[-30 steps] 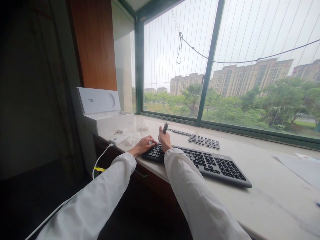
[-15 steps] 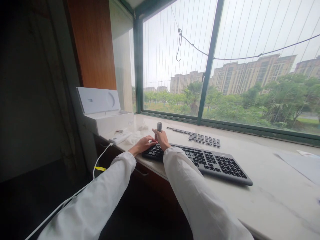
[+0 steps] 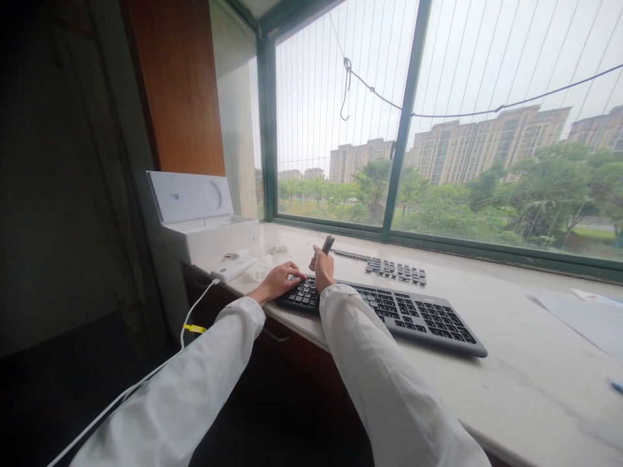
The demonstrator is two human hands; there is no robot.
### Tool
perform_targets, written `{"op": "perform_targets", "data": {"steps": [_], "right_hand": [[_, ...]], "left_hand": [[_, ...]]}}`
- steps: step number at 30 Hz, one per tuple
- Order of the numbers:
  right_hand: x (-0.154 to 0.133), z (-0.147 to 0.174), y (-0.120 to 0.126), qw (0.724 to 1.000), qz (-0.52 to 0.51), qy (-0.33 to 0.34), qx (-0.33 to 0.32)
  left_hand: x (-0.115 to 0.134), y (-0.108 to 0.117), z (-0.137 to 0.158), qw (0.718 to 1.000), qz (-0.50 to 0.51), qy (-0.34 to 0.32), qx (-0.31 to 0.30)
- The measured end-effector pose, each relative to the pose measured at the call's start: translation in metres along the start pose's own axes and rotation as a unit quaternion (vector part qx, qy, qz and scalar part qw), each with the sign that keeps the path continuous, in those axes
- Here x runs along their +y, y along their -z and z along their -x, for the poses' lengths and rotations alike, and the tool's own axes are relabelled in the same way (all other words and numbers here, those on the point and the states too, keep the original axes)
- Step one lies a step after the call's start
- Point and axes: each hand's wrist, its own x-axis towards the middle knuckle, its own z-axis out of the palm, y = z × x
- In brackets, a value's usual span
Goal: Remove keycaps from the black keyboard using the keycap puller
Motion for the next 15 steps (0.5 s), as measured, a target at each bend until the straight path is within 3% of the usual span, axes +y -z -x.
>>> {"op": "perform_targets", "data": {"steps": [6, 15], "right_hand": [[0.006, 0.001, 0.0, 1.0, 0.01, -0.029, 0.003], [0.014, -0.004, 0.0, 0.994, 0.112, -0.008, -0.014]], "left_hand": [[-0.003, -0.001, -0.003, 1.0, 0.014, 0.004, -0.006], [-0.002, 0.0, -0.006, 0.997, 0.071, 0.018, -0.03]]}}
